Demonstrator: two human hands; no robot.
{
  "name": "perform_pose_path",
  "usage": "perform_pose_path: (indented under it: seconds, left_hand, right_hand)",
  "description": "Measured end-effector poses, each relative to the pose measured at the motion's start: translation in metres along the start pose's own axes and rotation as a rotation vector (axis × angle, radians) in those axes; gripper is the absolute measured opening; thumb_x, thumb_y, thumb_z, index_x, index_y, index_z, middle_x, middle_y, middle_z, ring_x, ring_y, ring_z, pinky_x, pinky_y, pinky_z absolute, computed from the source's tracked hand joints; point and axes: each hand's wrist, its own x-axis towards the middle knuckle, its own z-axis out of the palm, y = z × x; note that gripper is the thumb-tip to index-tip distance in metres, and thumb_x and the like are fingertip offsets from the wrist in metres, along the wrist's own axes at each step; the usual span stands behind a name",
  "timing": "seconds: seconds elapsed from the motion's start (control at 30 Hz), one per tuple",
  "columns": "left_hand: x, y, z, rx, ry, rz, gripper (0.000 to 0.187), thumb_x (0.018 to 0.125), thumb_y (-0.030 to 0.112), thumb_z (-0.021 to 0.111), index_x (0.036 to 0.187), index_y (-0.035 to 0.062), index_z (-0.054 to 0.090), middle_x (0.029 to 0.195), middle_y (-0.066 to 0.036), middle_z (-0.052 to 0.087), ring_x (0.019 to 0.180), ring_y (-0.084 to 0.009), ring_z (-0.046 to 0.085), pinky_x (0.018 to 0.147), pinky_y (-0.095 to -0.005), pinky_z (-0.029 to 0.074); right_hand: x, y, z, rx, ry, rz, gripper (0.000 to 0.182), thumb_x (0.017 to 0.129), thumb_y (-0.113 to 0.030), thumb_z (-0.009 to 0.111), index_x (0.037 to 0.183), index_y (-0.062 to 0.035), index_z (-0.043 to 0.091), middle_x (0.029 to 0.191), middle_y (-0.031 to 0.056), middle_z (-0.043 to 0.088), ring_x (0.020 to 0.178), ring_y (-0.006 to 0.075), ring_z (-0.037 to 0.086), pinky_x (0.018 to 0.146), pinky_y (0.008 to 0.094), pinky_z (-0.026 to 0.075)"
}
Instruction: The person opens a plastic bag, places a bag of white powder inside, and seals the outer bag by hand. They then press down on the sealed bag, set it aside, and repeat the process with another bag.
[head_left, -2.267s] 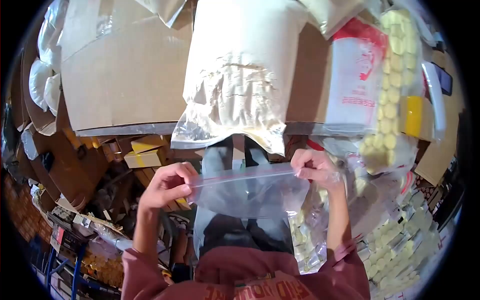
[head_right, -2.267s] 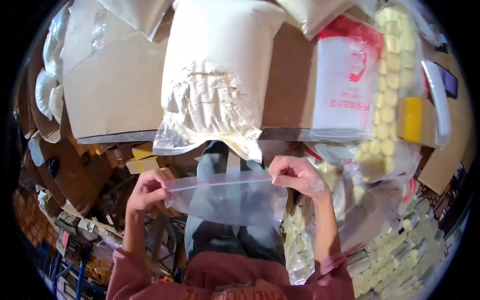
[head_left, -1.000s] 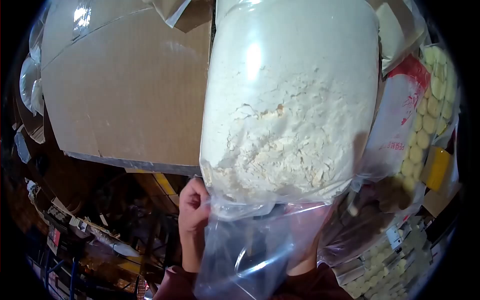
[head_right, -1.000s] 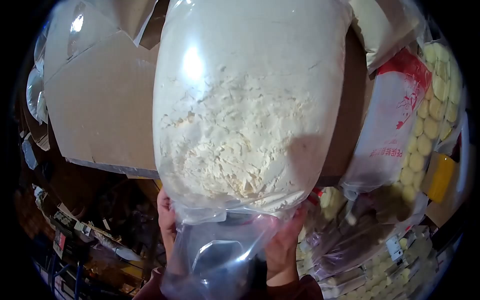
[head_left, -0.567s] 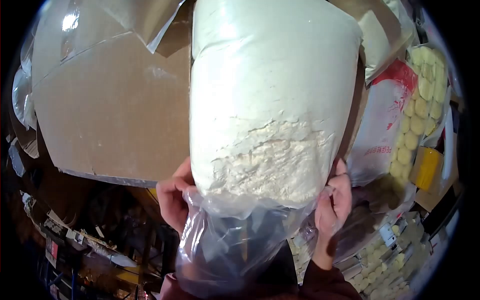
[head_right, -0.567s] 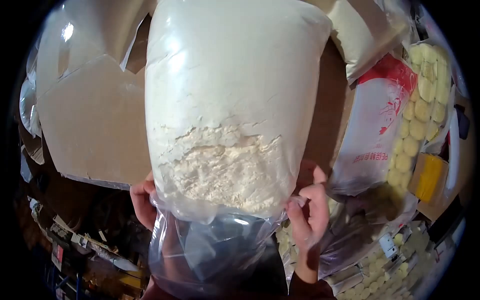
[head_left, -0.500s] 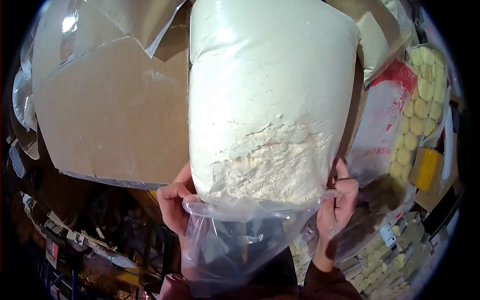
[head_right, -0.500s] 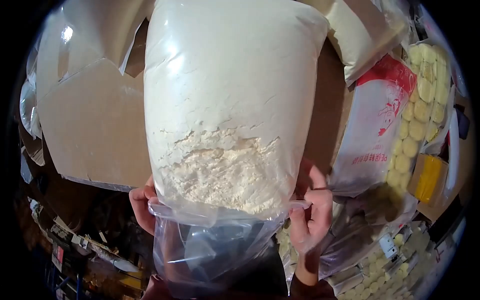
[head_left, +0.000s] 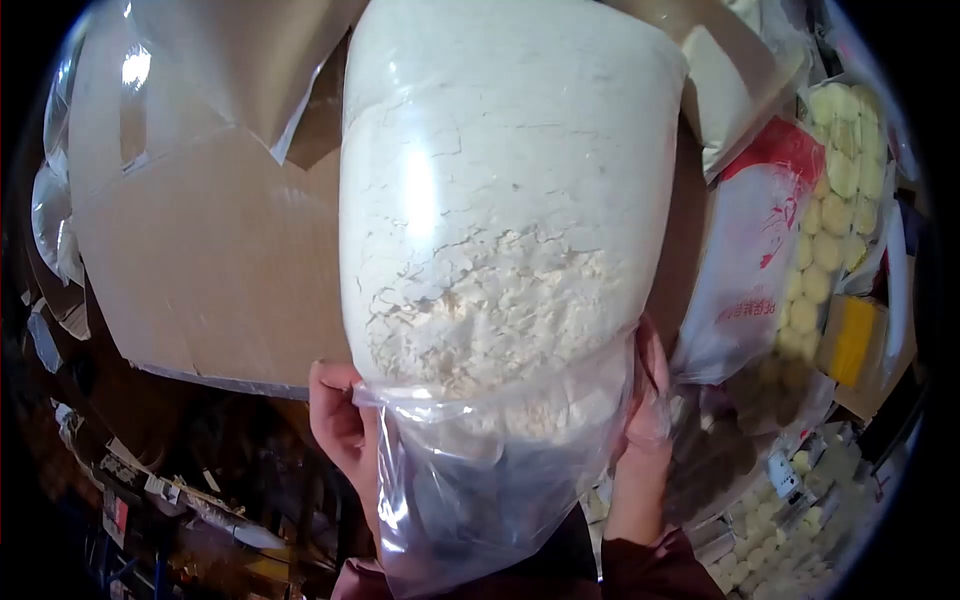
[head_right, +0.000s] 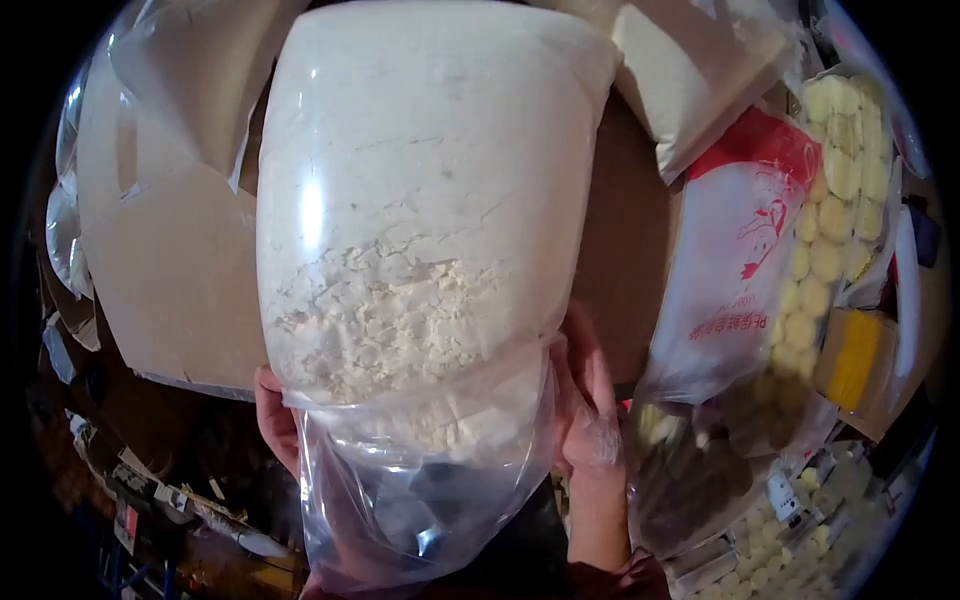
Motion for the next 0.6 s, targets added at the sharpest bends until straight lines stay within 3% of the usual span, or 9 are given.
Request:
perform_pose_path:
  seconds: [0.07, 0.13, 0.2, 0.27, 0.33, 0.37, 0.4, 0.5, 0.6]
  left_hand:
    - [0.0, -0.002, -0.012, -0.073, -0.041, -0.056, 0.027, 0.092, 0.023, 0.06, 0.08, 0.0071, 0.042, 0.074, 0.003, 0.048, 0.069, -0.0028, 0.044, 0.063, -0.0185, 0.036]
    - [0.016, -0.028, -0.015, -0.331, -0.153, 0.035, 0.037, 0.09, 0.028, 0.061, 0.11, 0.0064, 0.038, 0.101, -0.005, 0.051, 0.088, -0.0129, 0.051, 0.078, -0.0269, 0.043]
    - [0.016, -0.04, -0.013, -0.337, -0.155, 0.128, 0.033, 0.089, 0.035, 0.063, 0.088, 0.0066, 0.047, 0.1, -0.01, 0.057, 0.096, -0.0121, 0.053, 0.085, -0.0355, 0.043]
    - [0.043, -0.048, -0.014, -0.673, -0.005, -0.209, 0.027, 0.09, 0.028, 0.063, 0.093, 0.0051, 0.049, 0.102, -0.01, 0.056, 0.097, -0.0145, 0.055, 0.084, -0.0345, 0.045]
    - [0.053, -0.036, -0.012, -0.665, 0.022, -0.115, 0.022, 0.09, 0.02, 0.063, 0.098, 0.0034, 0.051, 0.103, -0.01, 0.056, 0.096, -0.0159, 0.055, 0.081, -0.0322, 0.046]
    - [0.06, 0.022, 0.024, -0.492, -0.021, 0.157, 0.02, 0.089, 0.014, 0.063, 0.1, 0.0026, 0.053, 0.102, -0.01, 0.056, 0.096, -0.0161, 0.055, 0.079, -0.0304, 0.047]
    - [0.065, 0.056, 0.045, -0.31, -0.056, 0.422, 0.019, 0.088, 0.009, 0.064, 0.102, 0.0017, 0.054, 0.102, -0.011, 0.056, 0.095, -0.0163, 0.056, 0.077, -0.0286, 0.047]
    - [0.072, 0.069, 0.055, 0.225, 0.011, 0.631, 0.028, 0.081, 0.002, 0.066, 0.108, 0.0006, 0.059, 0.099, -0.012, 0.058, 0.091, -0.016, 0.058, 0.074, -0.0247, 0.048]
    - [0.074, 0.07, 0.062, 0.184, -0.004, 0.724, 0.029, 0.077, 0.003, 0.069, 0.105, -0.0012, 0.061, 0.09, -0.011, 0.061, 0.074, -0.0119, 0.056, 0.062, -0.0218, 0.043]
  right_hand:
    - [-0.002, 0.015, -0.031, 0.073, -0.177, -0.075, 0.039, 0.096, -0.014, 0.05, 0.133, -0.0036, 0.043, 0.126, 0.0079, 0.054, 0.113, 0.0166, 0.052, 0.095, 0.0304, 0.043]
    - [-0.005, 0.023, -0.047, 0.142, -0.332, -0.145, 0.039, 0.094, -0.014, 0.054, 0.131, -0.0042, 0.046, 0.125, 0.0089, 0.055, 0.111, 0.0208, 0.055, 0.093, 0.0367, 0.047]
    - [-0.005, 0.008, -0.037, 0.231, -0.217, -0.015, 0.034, 0.093, -0.016, 0.055, 0.125, -0.0041, 0.052, 0.118, 0.009, 0.059, 0.105, 0.0208, 0.057, 0.09, 0.0361, 0.048]
    - [0.0, -0.01, -0.023, 0.179, -0.108, 0.023, 0.029, 0.095, -0.02, 0.053, 0.118, -0.0032, 0.055, 0.111, 0.0081, 0.061, 0.098, 0.019, 0.058, 0.085, 0.0334, 0.048]
    - [0.003, -0.029, -0.002, 0.135, 0.017, 0.06, 0.028, 0.096, -0.023, 0.05, 0.112, -0.0022, 0.058, 0.104, 0.0071, 0.062, 0.09, 0.0173, 0.058, 0.08, 0.0307, 0.048]
    - [0.007, -0.039, 0.009, 0.115, 0.078, 0.076, 0.028, 0.097, -0.025, 0.049, 0.109, -0.0017, 0.06, 0.1, 0.0066, 0.063, 0.086, 0.0164, 0.059, 0.078, 0.0294, 0.048]
    - [0.007, -0.048, 0.028, 0.004, 0.112, -0.058, 0.028, 0.097, -0.026, 0.049, 0.104, -0.0012, 0.06, 0.095, 0.0061, 0.063, 0.083, 0.0151, 0.058, 0.076, 0.0282, 0.047]
    - [0.006, -0.077, 0.082, -0.361, 0.263, -0.54, 0.031, 0.097, -0.029, 0.049, 0.096, 0.0005, 0.061, 0.087, 0.0064, 0.062, 0.079, 0.0127, 0.056, 0.074, 0.0262, 0.044]
    - [0.025, -0.078, 0.101, -0.412, 0.505, -0.827, 0.025, 0.093, -0.023, 0.055, 0.099, 0.0007, 0.061, 0.092, 0.0091, 0.061, 0.087, 0.0136, 0.055, 0.08, 0.0279, 0.043]
